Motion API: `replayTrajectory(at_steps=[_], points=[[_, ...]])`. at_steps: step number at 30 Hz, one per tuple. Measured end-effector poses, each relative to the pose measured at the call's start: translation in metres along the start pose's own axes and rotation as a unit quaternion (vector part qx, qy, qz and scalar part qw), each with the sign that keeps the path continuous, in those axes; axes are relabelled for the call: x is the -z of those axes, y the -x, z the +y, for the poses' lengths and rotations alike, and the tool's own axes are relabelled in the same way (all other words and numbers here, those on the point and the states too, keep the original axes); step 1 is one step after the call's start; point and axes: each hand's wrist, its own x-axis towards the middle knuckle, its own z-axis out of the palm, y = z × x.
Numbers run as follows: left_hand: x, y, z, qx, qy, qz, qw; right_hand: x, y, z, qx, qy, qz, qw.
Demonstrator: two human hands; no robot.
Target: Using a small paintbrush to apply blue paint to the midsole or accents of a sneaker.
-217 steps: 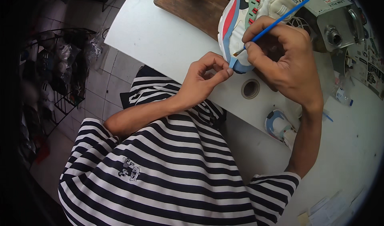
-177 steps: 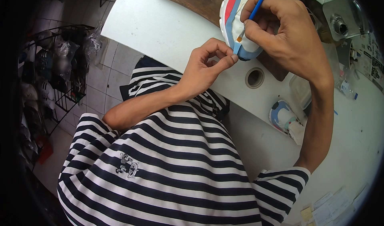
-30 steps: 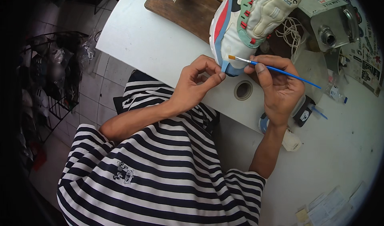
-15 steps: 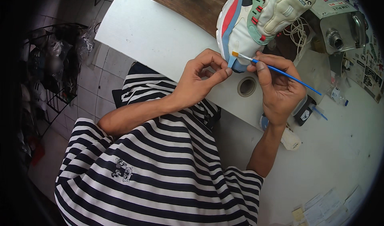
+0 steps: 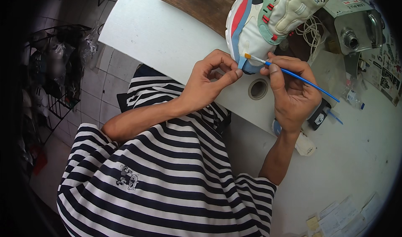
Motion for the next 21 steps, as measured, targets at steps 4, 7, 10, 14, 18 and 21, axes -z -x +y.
replayTrajectory(at_steps=[4,7,10,14,18,21], points=[[0.0,0.0,0.001,-0.003,0.002,0.001,1.0,0.003,-0.002,-0.007,0.052,-0.019,0.009,0.998],[0.0,0.0,0.0,-0.007,0.002,-0.002,1.0,0.007,-0.009,-0.02,0.054,0.007,-0.002,0.999],[0.0,0.0,0.0,-0.004,0.001,0.002,1.0,0.011,-0.019,-0.027,0.035,0.038,-0.047,0.998],[0.0,0.0,0.0,-0.004,-0.003,0.0,1.0,0.011,-0.036,-0.034,0.023,0.088,-0.116,0.989],[0.0,-0.001,0.0,-0.008,-0.007,0.006,1.0,0.003,-0.056,-0.05,-0.01,0.166,-0.207,0.964],[0.0,-0.001,0.003,0.01,0.006,0.001,1.0,-0.001,-0.07,-0.053,0.028,0.181,-0.248,0.951]])
